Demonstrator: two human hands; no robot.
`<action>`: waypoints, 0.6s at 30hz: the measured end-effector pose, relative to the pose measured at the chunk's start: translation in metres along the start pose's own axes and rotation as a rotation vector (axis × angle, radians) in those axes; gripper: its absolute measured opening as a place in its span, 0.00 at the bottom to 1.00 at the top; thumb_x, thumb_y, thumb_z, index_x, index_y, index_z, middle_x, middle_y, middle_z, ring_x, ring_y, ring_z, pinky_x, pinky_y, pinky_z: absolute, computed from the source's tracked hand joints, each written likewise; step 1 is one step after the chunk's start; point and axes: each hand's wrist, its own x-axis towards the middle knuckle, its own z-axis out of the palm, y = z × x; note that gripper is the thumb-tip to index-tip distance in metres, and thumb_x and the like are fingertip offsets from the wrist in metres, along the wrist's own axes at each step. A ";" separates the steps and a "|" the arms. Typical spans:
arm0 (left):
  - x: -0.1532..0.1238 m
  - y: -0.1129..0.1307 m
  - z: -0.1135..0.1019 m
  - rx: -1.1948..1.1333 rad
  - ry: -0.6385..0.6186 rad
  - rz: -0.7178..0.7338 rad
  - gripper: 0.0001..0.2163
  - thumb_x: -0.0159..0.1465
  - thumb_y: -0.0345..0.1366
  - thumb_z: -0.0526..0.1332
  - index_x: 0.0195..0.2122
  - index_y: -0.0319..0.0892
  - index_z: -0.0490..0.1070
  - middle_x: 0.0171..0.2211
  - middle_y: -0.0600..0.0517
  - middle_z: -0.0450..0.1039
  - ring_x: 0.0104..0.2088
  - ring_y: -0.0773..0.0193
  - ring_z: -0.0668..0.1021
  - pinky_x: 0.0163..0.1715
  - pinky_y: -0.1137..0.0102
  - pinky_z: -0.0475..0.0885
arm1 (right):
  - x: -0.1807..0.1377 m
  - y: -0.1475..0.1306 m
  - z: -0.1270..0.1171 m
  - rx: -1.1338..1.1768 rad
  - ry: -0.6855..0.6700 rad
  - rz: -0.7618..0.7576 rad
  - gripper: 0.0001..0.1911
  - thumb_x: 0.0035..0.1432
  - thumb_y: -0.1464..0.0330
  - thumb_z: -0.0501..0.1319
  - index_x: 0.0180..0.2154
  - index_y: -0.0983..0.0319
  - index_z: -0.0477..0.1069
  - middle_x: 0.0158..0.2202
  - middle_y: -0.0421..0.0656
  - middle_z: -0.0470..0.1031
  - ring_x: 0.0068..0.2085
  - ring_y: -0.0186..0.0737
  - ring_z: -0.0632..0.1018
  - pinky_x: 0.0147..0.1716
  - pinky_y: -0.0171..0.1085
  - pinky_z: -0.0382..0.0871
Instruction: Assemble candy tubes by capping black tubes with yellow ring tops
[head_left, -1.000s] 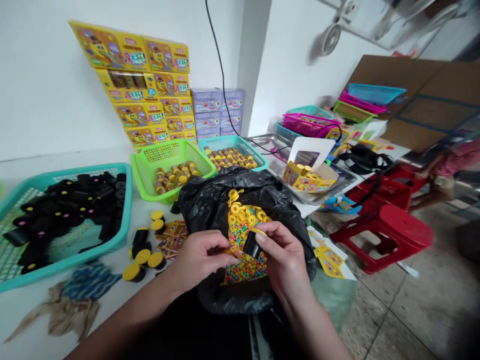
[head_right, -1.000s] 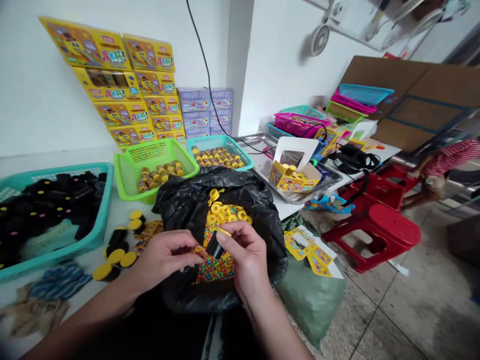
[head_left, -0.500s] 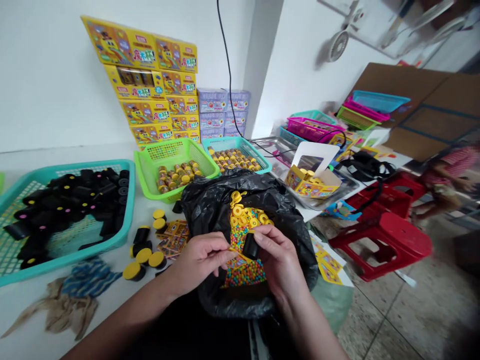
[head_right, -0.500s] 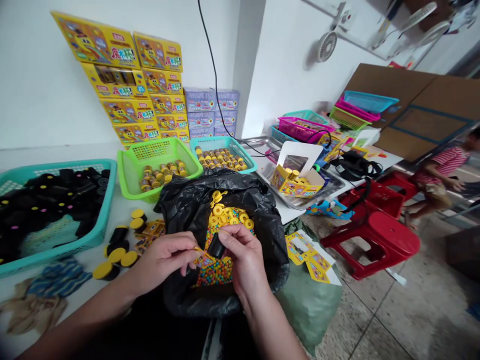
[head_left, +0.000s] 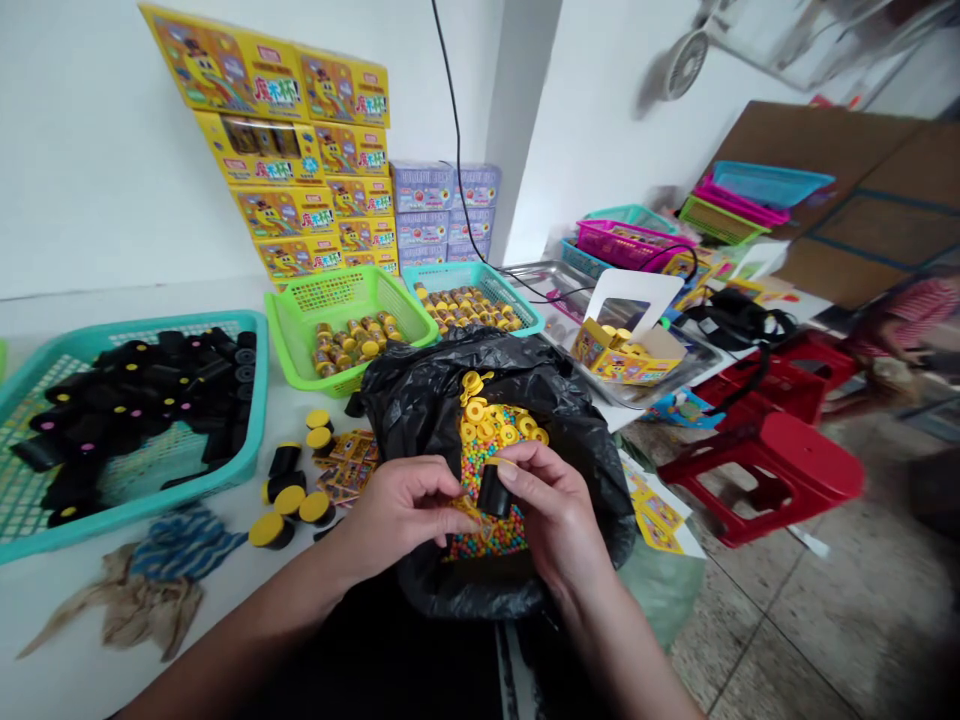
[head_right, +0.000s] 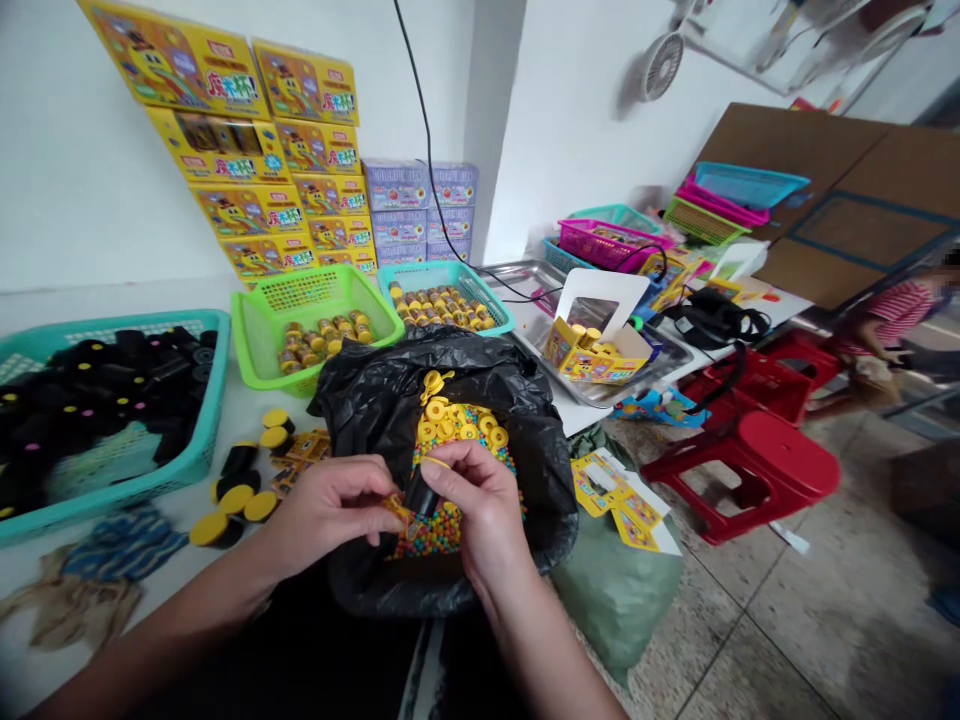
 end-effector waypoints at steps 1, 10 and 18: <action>0.000 0.000 0.000 -0.004 0.002 -0.006 0.09 0.54 0.35 0.71 0.26 0.37 0.73 0.27 0.56 0.68 0.21 0.70 0.76 0.21 0.76 0.72 | 0.000 0.000 0.000 0.005 0.002 -0.002 0.10 0.43 0.65 0.74 0.28 0.61 0.79 0.25 0.38 0.74 0.26 0.32 0.70 0.28 0.32 0.63; 0.000 -0.001 -0.001 -0.042 -0.004 -0.015 0.08 0.55 0.36 0.70 0.28 0.37 0.75 0.28 0.55 0.69 0.23 0.70 0.76 0.23 0.75 0.74 | 0.000 0.003 0.001 -0.003 0.063 -0.045 0.10 0.43 0.65 0.74 0.28 0.61 0.78 0.25 0.38 0.74 0.26 0.32 0.70 0.27 0.32 0.62; 0.000 -0.002 -0.005 -0.053 -0.034 -0.012 0.08 0.57 0.37 0.68 0.30 0.37 0.77 0.28 0.54 0.71 0.23 0.70 0.77 0.23 0.76 0.73 | 0.003 0.007 0.003 0.073 0.104 0.059 0.12 0.41 0.63 0.75 0.27 0.62 0.77 0.22 0.37 0.71 0.22 0.32 0.68 0.23 0.33 0.61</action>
